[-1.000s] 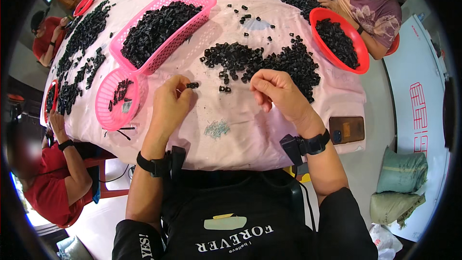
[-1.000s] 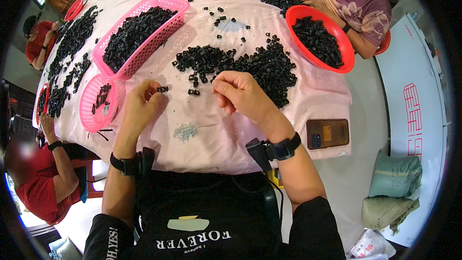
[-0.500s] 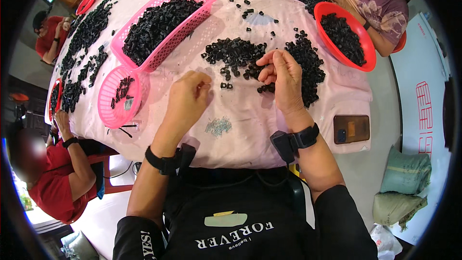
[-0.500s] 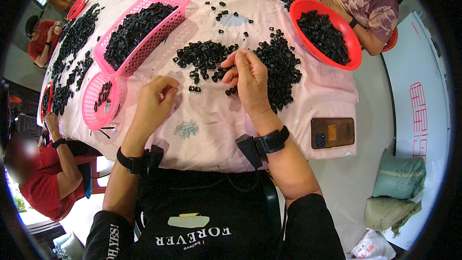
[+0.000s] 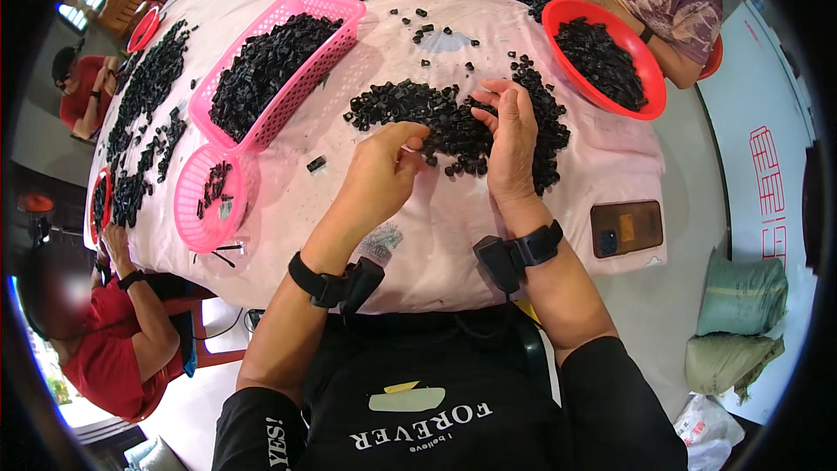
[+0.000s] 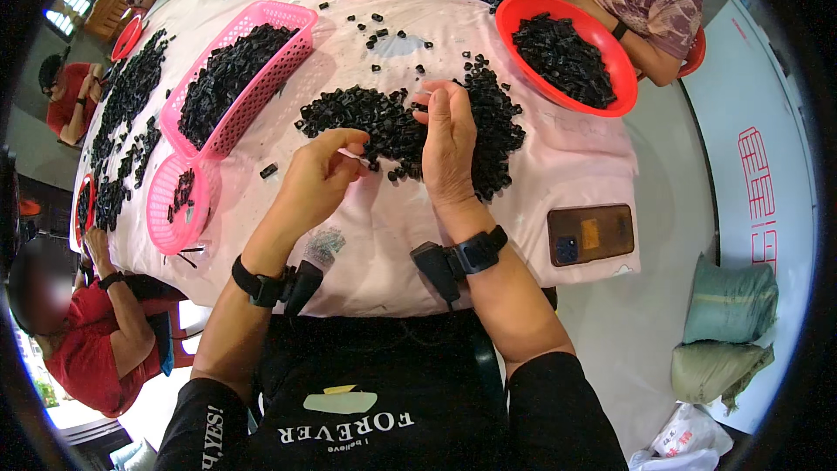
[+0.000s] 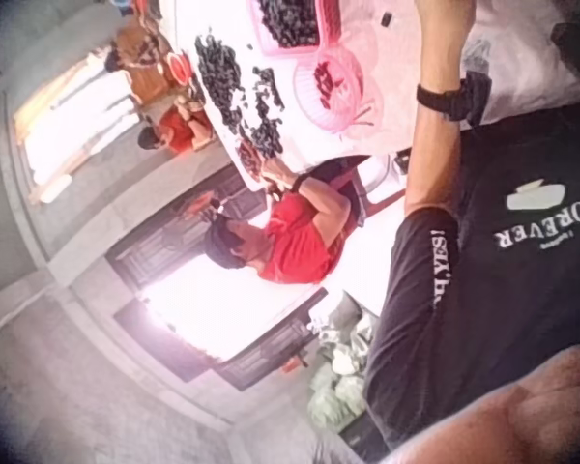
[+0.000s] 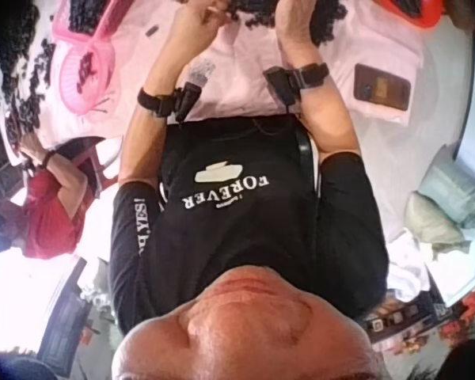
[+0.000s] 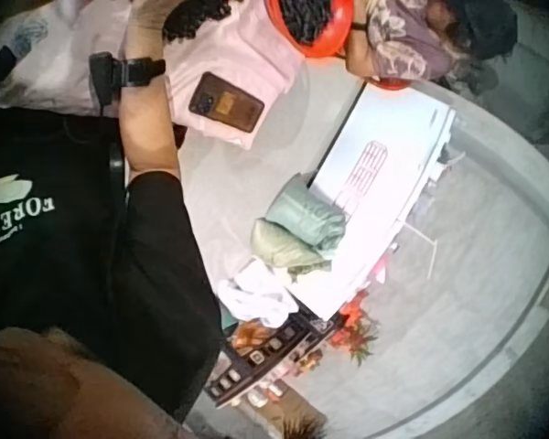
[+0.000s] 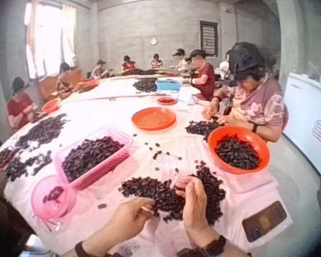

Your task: Manually assembling small black plastic shoe components and eyelets at a shared work table.

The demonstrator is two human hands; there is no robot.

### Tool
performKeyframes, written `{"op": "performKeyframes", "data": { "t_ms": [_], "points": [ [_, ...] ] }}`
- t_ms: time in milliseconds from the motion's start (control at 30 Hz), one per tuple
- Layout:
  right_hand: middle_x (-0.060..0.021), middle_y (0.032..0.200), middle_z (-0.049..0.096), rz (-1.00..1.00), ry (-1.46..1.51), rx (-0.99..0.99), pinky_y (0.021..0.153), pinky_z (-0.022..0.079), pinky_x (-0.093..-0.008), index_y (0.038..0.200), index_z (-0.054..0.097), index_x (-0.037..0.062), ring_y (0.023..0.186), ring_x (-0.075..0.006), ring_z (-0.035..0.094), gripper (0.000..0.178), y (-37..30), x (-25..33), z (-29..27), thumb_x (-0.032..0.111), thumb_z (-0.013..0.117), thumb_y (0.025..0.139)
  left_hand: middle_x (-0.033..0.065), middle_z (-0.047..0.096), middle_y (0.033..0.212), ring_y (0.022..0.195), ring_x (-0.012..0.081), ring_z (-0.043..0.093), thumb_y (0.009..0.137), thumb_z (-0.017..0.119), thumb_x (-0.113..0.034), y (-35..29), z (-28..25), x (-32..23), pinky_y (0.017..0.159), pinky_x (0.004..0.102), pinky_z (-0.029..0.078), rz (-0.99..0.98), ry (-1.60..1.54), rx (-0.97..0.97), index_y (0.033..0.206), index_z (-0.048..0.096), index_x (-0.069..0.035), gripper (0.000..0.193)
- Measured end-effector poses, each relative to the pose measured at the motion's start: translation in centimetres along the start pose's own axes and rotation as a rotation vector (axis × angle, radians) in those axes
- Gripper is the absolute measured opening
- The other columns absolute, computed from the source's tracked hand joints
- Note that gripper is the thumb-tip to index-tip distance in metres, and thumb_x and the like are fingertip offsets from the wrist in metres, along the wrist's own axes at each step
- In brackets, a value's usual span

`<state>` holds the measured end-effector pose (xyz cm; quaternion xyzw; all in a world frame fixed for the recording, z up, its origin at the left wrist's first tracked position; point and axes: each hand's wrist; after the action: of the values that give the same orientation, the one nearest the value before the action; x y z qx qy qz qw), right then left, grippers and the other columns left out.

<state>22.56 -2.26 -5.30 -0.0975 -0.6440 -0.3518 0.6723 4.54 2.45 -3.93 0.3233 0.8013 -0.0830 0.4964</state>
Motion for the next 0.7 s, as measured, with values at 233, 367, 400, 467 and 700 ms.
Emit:
{"op": "performKeyframes", "data": {
  "t_ms": [233,367,400,467,700],
  "points": [
    [-0.0133,0.123,0.056,-0.056,0.028,0.059,0.094,0.049,-0.0344,0.127,0.053,-0.0018,0.114,-0.0202,0.056,0.054,0.1,-0.6,-0.5,0.047,0.041,0.107,0.0037,0.063,0.088,0.078,0.0128,0.065,0.091,0.058,0.005,-1.1,-1.1,-0.1,0.068,0.0263,0.051,-0.131,0.087,0.053,0.113,0.065,0.002,0.024],
    [-0.0142,0.126,0.054,-0.078,-0.006,0.118,0.096,0.049,-0.0359,0.128,0.052,-0.0027,0.118,-0.0219,0.054,0.059,0.1,-0.8,-0.6,0.051,0.041,0.106,0.0087,0.065,0.083,0.072,0.0163,0.064,0.09,0.06,0.003,-0.7,-0.6,-0.6,0.066,0.0309,0.051,-0.016,0.081,0.078,0.106,0.069,0.002,0.018],
    [-0.0142,0.126,0.054,-0.079,-0.007,0.116,0.096,0.049,-0.0359,0.128,0.052,-0.0027,0.118,-0.0219,0.054,0.059,0.1,-0.8,-0.7,0.051,0.041,0.106,0.0087,0.065,0.083,0.072,0.0163,0.064,0.09,0.06,0.003,-0.3,-0.5,-0.8,0.066,0.0309,0.051,-0.015,0.081,0.08,0.106,0.069,0.002,0.018],
    [-0.0149,0.128,0.052,-0.073,0.025,0.119,0.097,0.048,-0.0359,0.13,0.051,-0.0029,0.12,-0.0229,0.053,0.062,0.0,-0.6,-0.5,0.053,0.04,0.106,0.0138,0.064,0.085,0.071,0.0232,0.064,0.087,0.062,0.003,0.7,-0.2,-1.2,0.066,0.034,0.05,0.109,0.213,0.006,0.104,0.071,0.0,0.02],
    [-0.0151,0.136,0.048,-0.075,0.064,0.124,0.104,0.043,-0.0382,0.138,0.047,-0.0017,0.127,-0.0242,0.048,0.073,0.0,-0.9,-0.7,0.062,0.04,0.103,0.0159,0.064,0.09,0.083,0.0363,0.065,0.079,0.063,0.006,4.5,1.5,-1.3,0.072,0.0426,0.051,0.199,0.441,-0.038,0.105,0.073,-0.006,0.031]
  ]
}}
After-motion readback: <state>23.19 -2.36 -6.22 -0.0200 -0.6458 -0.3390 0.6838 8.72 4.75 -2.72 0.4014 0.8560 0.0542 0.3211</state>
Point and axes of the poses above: each hand's wrist, its own y-axis towards the middle knuckle, its own z-axis out of the palm, x = y × z
